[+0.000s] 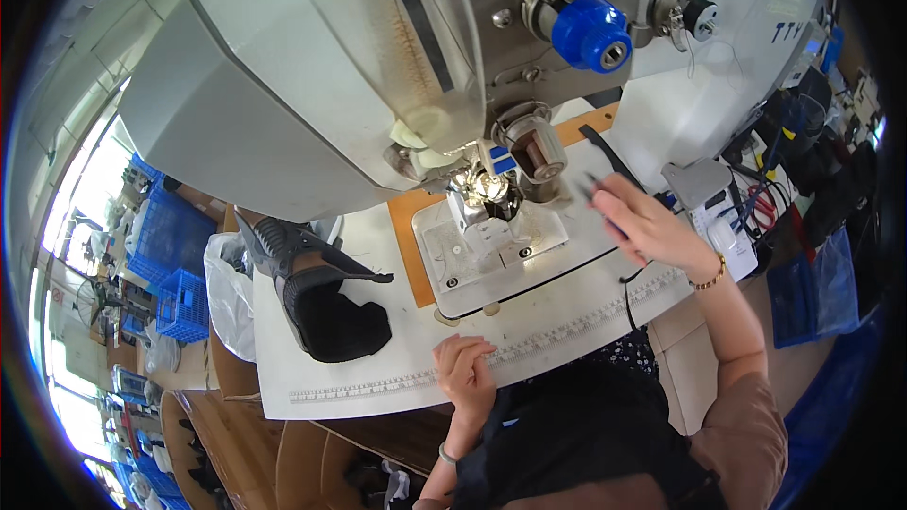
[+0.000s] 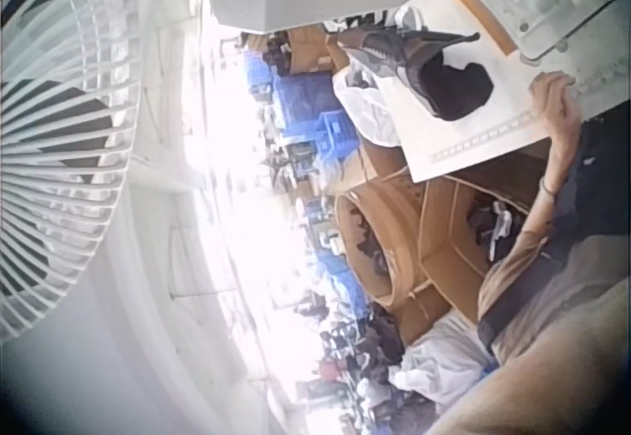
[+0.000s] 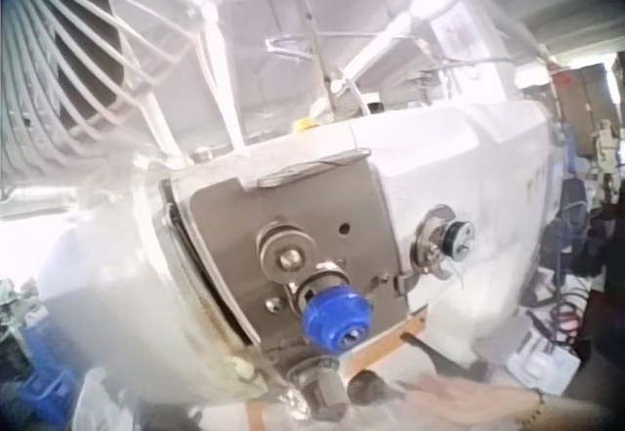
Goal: The person stitches pieces of a shoe upper using a sewing machine, trims thread with snips, winds thread onto a bobbin, and inserts the bobbin into the machine.
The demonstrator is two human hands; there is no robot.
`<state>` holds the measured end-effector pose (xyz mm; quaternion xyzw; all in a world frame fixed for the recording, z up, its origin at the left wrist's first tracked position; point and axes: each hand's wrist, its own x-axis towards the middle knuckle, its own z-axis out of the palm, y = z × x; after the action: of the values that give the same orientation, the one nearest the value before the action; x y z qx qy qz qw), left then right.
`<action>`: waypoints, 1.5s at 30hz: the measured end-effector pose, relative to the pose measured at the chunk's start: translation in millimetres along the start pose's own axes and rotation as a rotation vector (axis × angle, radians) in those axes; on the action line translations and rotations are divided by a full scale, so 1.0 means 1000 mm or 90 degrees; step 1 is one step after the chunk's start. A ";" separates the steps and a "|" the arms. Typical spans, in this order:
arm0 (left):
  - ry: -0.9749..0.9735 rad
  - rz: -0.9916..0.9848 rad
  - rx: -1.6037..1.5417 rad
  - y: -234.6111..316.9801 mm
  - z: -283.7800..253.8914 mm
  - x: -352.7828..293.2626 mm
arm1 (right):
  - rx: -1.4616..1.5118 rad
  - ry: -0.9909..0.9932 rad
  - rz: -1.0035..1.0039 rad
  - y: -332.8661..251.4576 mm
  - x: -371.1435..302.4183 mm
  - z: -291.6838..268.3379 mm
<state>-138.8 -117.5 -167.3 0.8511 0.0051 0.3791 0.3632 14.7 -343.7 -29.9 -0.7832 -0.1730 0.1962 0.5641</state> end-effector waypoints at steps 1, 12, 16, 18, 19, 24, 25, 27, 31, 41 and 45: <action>-0.006 0.022 -0.011 0.003 0.002 0.004 | 0.001 0.003 0.003 -0.008 0.005 0.005; -0.115 -0.176 -0.075 0.000 0.005 0.002 | 0.013 -0.326 0.006 -0.063 0.060 -0.001; -0.118 -0.174 -0.079 0.002 0.004 0.002 | 0.018 -0.342 0.048 -0.067 0.063 -0.004; -0.118 -0.179 -0.079 0.003 0.003 0.002 | 0.020 -0.342 0.057 -0.067 0.062 -0.004; -0.119 -0.186 -0.081 0.003 0.004 0.002 | 0.023 -0.341 0.069 -0.067 0.062 -0.004; -0.116 -0.200 -0.092 0.000 0.005 0.002 | -0.066 -0.202 -0.061 -0.055 0.042 0.017; -0.118 -0.210 -0.094 0.000 0.003 0.002 | -0.081 -0.175 -0.100 -0.048 0.045 0.023; -0.120 -0.206 -0.093 0.000 0.002 0.002 | -0.091 -0.168 -0.111 -0.045 0.045 0.018; -0.123 -0.198 -0.085 0.000 0.004 0.006 | -0.340 0.117 -0.500 -0.020 0.056 0.013; -0.119 -0.223 -0.047 0.004 0.004 0.003 | -0.315 -0.123 -0.453 -0.044 0.080 0.004; -0.103 -0.154 -0.053 -0.005 0.007 -0.005 | -0.499 -0.184 -0.556 -0.055 0.078 -0.005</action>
<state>-136.3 -119.2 -176.7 0.8564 0.0626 0.2624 0.4402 81.5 -293.1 14.7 -0.7547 -0.6127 -0.0276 0.2329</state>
